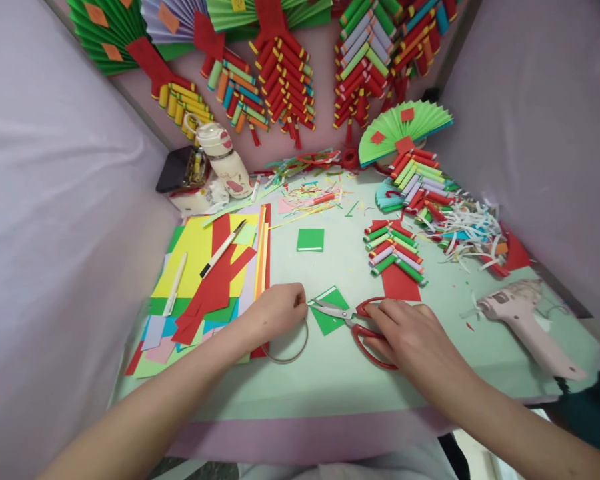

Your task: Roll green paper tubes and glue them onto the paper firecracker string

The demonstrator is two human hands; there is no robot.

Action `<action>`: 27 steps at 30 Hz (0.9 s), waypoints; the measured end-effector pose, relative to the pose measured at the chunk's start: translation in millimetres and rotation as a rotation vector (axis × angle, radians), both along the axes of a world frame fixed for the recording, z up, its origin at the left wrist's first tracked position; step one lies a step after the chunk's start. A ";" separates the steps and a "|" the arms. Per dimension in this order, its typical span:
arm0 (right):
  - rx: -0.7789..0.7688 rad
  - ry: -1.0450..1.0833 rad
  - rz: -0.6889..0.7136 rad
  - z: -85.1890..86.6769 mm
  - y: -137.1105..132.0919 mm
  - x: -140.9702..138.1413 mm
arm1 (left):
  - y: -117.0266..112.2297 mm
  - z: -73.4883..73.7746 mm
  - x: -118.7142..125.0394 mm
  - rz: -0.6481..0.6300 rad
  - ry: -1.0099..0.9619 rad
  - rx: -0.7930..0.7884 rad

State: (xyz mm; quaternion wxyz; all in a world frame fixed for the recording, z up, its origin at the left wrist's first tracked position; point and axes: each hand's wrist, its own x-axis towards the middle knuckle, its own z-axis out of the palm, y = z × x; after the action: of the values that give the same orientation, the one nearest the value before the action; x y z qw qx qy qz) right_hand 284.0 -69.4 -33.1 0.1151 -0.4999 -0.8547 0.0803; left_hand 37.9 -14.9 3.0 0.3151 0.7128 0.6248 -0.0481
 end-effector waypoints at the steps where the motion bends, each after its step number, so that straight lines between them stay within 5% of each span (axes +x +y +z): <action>1: -0.003 0.006 0.003 -0.4 0.4 -0.2 | 0.3 -0.1 0.1 -0.002 0.002 -0.001; 21: -0.043 -0.006 0.035 -3.8 2.5 -1.9 | 17.1 7.4 -1.0 -0.067 0.018 -0.048; 27: -0.077 -0.022 0.032 -3.1 3.1 -1.0 | 33.4 31.2 -26.1 -0.005 0.010 -0.112</action>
State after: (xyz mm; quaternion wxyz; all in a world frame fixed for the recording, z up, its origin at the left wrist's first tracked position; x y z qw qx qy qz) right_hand 283.0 -66.2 -36.2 0.0852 -0.4910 -0.8600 0.1096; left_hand 11.8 18.5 34.2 0.3513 0.6953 0.6210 -0.0873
